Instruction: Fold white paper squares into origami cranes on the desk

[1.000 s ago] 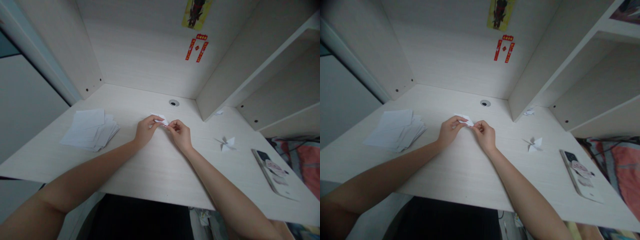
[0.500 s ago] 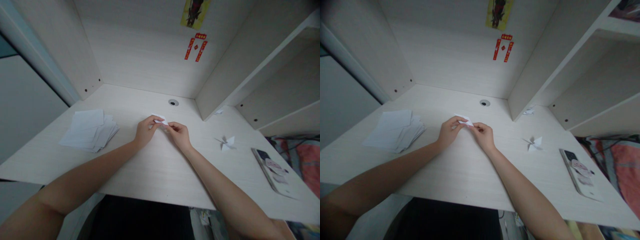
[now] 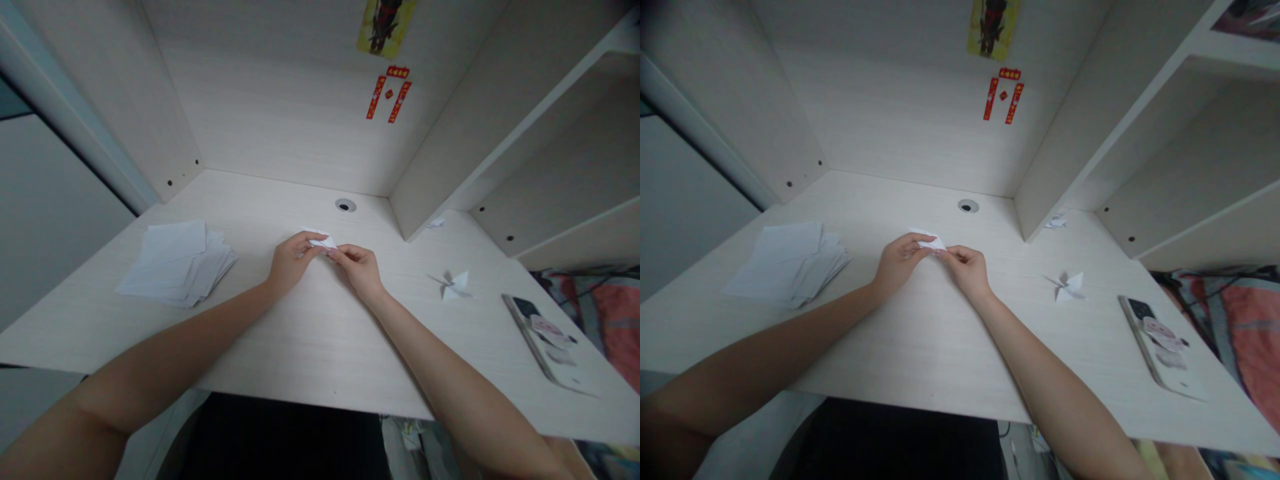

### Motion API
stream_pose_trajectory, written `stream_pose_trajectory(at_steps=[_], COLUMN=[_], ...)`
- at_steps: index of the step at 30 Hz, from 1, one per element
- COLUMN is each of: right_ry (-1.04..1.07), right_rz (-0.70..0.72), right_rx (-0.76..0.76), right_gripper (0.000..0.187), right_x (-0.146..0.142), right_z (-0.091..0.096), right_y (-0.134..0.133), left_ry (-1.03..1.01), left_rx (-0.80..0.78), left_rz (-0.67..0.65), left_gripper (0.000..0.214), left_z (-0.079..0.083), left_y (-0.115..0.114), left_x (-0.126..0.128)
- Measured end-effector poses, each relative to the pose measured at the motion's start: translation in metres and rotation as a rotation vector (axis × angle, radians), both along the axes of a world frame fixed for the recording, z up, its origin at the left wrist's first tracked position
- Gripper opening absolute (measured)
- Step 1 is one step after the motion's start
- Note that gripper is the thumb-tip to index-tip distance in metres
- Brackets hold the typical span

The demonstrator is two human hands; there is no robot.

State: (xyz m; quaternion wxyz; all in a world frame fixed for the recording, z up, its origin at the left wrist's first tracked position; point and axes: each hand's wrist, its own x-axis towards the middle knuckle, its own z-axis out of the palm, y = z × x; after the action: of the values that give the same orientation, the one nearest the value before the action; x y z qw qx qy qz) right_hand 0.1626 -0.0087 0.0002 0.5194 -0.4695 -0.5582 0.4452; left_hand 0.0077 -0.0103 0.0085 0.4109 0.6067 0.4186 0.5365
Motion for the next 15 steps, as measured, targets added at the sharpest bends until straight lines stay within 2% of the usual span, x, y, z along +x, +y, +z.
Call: stream_pose_trajectory(at_steps=[7,15], right_ry=[-0.021,-0.052], right_rz=[0.027,0.006], right_rx=[0.002,0.04], right_gripper=[0.028,0.031], right_x=[0.0015,0.001], right_z=[-0.0012,-0.0028], right_y=[-0.0003,0.0008], left_ry=[0.004,-0.026], left_rx=[-0.034,0.0], left_rz=[-0.026,-0.009], left_gripper=[0.03,0.034], left_z=[-0.003,-0.0052], left_y=[0.0009,0.0023], left_x=[-0.0004,-0.0009])
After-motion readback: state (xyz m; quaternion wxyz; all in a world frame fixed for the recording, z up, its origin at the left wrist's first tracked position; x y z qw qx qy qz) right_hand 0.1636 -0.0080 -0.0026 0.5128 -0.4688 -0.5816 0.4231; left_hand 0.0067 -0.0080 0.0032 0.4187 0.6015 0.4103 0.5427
